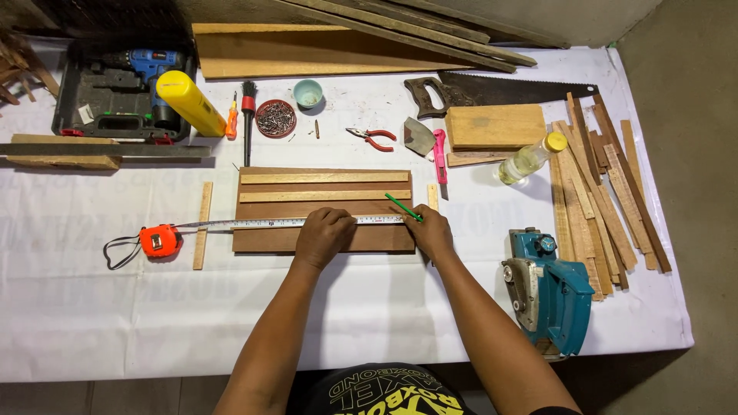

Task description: Select and measure thin wooden slats on a workbench using a measuring tape and pencil.

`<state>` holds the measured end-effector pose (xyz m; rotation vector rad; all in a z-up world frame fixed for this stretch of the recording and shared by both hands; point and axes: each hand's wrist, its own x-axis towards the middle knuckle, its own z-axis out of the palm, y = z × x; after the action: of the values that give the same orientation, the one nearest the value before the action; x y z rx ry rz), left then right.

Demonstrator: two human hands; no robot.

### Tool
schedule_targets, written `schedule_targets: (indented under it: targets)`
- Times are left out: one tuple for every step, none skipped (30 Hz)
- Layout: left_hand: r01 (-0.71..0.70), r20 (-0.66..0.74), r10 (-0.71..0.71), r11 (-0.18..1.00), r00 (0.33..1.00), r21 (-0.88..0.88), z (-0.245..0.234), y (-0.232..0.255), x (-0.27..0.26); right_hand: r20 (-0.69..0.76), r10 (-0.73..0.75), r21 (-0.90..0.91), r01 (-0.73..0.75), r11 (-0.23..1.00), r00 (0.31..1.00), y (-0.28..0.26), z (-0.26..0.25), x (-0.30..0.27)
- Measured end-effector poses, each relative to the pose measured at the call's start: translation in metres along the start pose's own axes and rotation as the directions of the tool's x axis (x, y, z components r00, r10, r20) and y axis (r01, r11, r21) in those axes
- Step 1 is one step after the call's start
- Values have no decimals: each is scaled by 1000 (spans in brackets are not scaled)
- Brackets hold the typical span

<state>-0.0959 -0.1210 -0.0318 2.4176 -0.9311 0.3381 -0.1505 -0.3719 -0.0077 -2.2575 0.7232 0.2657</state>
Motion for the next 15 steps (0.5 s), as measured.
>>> schedule_targets:
  targets:
    - [-1,0,1,1000,1000,0,0,-3,0,-1,0,1,0,1000,1000,-2,-1,1]
    - [-10,6,10,1000,1000,15,-1,-6,-2,1,13,-5,-13,1000,1000,-2,-1,1]
    - [-20,12,19,999,1000,30,-1,-8,-4,4,26,-10,-26,1000,1000,-2,0,0]
    - [-20,12,19,999,1000,30,-2,-9,-4,3,26,-10,-25,1000,1000,-1,1,2]
    - [-39,12,39,999,999,24,-4,-9,-4,-1,27,-9,-27,1000,1000,0,2,3]
    - [-59,12,59,998,998,18,-6,-9,-4,-5,30,-8,-30,1000,1000,1,3,3]
    - [-60,12,60,998,998,17,-4,-12,-6,-5,30,-8,-30,1000,1000,1,5,3]
    - [-69,20,69,997,997,18,-2,-15,-6,-12,31,0,-31,1000,999,1,6,3]
    - [-79,28,78,997,997,19,0,-17,-6,-20,32,7,-32,999,999,1,6,3]
    - [-80,28,79,997,996,16,-1,-16,-5,-21,35,6,-35,999,999,2,8,1]
    - [-81,65,78,996,995,32,-3,-16,-4,-31,36,11,-35,999,999,3,9,-1]
    - [-83,100,77,995,992,51,-5,-16,-1,-43,33,16,-33,999,999,3,9,0]
    - [-84,98,79,995,992,50,-3,-17,-1,-46,33,15,-32,999,998,2,8,1]
    - [-94,84,88,994,993,65,-1,-17,-2,-45,33,7,-32,999,998,1,8,1]
    - [-103,71,97,992,993,80,1,-18,-3,-45,32,-1,-32,999,998,0,8,2]
